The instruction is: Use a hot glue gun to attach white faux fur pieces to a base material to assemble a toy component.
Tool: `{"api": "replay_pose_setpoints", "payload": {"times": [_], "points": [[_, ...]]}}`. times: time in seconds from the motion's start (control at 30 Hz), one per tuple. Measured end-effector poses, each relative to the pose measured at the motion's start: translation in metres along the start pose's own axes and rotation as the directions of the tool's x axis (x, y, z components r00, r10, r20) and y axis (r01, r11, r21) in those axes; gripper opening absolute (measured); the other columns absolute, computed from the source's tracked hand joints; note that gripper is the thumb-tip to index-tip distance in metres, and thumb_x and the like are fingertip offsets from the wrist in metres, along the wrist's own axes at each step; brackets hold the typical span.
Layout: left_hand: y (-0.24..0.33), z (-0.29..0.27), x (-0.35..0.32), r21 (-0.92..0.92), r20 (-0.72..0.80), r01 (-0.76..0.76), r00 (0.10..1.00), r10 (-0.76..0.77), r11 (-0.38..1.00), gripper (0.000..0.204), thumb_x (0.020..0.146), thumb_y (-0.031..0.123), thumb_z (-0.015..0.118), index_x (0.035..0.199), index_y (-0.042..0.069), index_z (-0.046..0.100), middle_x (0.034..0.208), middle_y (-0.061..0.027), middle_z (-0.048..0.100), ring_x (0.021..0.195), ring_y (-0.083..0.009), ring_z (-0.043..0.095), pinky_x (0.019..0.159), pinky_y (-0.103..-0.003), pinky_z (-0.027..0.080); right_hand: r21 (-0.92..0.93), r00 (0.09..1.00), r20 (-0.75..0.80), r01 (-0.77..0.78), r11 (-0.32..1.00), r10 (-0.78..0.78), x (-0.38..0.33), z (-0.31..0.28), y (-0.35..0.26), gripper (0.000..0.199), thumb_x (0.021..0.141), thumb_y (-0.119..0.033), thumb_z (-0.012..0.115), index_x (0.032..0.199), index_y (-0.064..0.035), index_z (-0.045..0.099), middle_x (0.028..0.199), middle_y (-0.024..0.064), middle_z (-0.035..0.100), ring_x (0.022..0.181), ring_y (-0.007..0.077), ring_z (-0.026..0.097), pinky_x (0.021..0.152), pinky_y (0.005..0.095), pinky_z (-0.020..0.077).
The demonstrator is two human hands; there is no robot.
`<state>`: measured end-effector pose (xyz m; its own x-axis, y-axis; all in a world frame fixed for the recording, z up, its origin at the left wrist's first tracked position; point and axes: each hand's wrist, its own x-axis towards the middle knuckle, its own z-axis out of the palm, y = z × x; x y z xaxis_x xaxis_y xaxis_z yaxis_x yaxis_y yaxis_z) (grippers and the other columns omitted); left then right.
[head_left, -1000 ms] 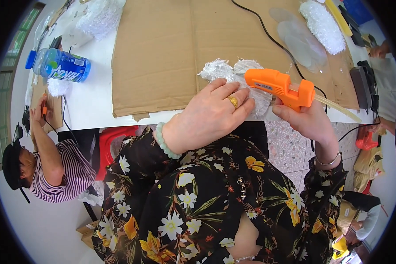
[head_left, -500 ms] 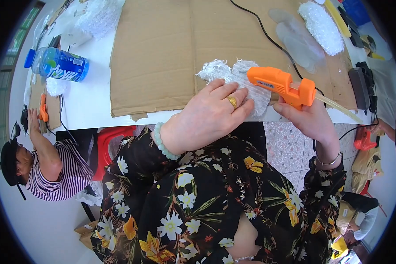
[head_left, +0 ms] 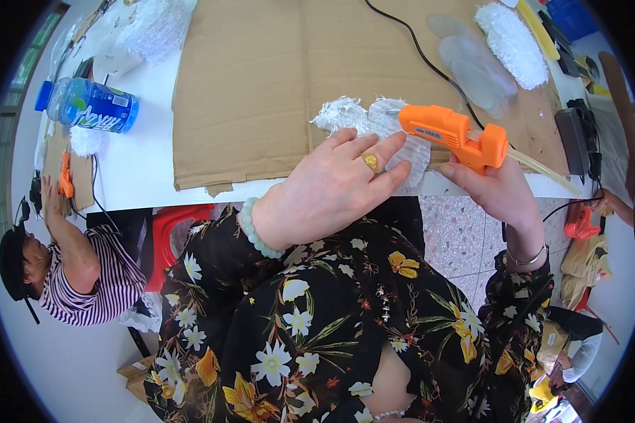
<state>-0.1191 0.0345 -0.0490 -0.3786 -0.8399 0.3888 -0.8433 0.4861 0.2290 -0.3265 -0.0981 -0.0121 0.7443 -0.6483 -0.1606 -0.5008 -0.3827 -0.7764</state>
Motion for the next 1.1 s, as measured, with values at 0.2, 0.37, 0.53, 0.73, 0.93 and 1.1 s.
{"api": "replay_pose_setpoints", "payload": {"times": [0.2, 0.37, 0.53, 0.73, 0.93, 1.1], "points": [[0.001, -0.001, 0.000, 0.014, 0.026, -0.001, 1.000, 0.001, 1.000, 0.037, 0.075, 0.008, 0.059, 0.111, 0.005, 0.057, 0.128, -0.0178, 0.050, 0.106, -0.0287, 0.057, 0.091, -0.044, 0.044, -0.006, 0.999, 0.032, 0.016, 1.000, -0.015, 0.000, 0.002, 0.003, 0.022, 0.081, -0.016, 0.070, 0.092, -0.0045, 0.055, 0.073, -0.0039, 0.050, 0.065, 0.0041, 0.045, 0.058, 0.0214, 0.0387], [0.000, 0.000, -0.001, -0.035, 0.010, 0.009, 1.000, -0.009, 0.999, 0.036, 0.074, 0.006, 0.059, 0.109, 0.005, 0.057, 0.111, -0.0140, 0.055, 0.102, -0.0285, 0.057, 0.090, -0.043, 0.044, -0.074, 0.994, 0.080, -0.072, 0.995, 0.078, 0.001, 0.000, -0.001, 0.023, 0.081, -0.017, 0.071, 0.092, -0.0049, 0.055, 0.071, -0.0042, 0.049, 0.065, 0.0040, 0.044, 0.057, 0.0214, 0.0383], [0.000, 0.000, 0.000, -0.063, 0.036, 0.024, 0.999, -0.022, 0.998, 0.033, 0.073, 0.004, 0.059, 0.106, 0.004, 0.057, 0.100, -0.0117, 0.054, 0.099, -0.0285, 0.057, 0.090, -0.043, 0.044, -0.046, 0.992, 0.070, -0.100, 0.994, 0.103, 0.001, 0.001, -0.003, 0.023, 0.080, -0.017, 0.071, 0.090, -0.0047, 0.054, 0.070, -0.0041, 0.049, 0.063, 0.0040, 0.045, 0.055, 0.0217, 0.0381], [0.000, 0.000, 0.000, -0.043, 0.048, 0.026, 0.999, -0.024, 0.999, 0.033, 0.072, 0.004, 0.059, 0.105, 0.004, 0.057, 0.101, -0.0116, 0.054, 0.100, -0.0285, 0.056, 0.091, -0.043, 0.043, -0.034, 0.992, 0.070, -0.104, 0.994, 0.106, 0.003, -0.001, -0.001, 0.022, 0.080, -0.018, 0.071, 0.089, -0.0054, 0.054, 0.068, -0.0047, 0.049, 0.059, 0.0033, 0.044, 0.051, 0.0208, 0.0361], [0.000, 0.000, 0.000, -0.046, 0.053, 0.026, 0.998, -0.024, 0.999, 0.033, 0.073, 0.005, 0.059, 0.106, 0.005, 0.056, 0.102, -0.0112, 0.054, 0.101, -0.0282, 0.057, 0.091, -0.043, 0.043, -0.036, 0.998, 0.026, -0.052, 0.998, 0.053, 0.003, 0.002, 0.006, 0.022, 0.081, -0.018, 0.070, 0.089, -0.0059, 0.055, 0.067, -0.0051, 0.048, 0.057, 0.0026, 0.042, 0.049, 0.0197, 0.0339], [0.000, 0.003, 0.000, 0.011, 0.001, 0.005, 1.000, -0.005, 1.000, 0.033, 0.073, 0.006, 0.059, 0.106, 0.008, 0.057, 0.102, -0.0094, 0.054, 0.099, -0.0261, 0.058, 0.094, -0.046, 0.041, 0.020, 0.996, 0.074, -0.041, 0.999, 0.040, 0.001, 0.004, 0.006, 0.021, 0.081, -0.018, 0.070, 0.090, -0.0059, 0.055, 0.068, -0.0048, 0.049, 0.057, 0.0024, 0.042, 0.050, 0.0195, 0.0347]]}}
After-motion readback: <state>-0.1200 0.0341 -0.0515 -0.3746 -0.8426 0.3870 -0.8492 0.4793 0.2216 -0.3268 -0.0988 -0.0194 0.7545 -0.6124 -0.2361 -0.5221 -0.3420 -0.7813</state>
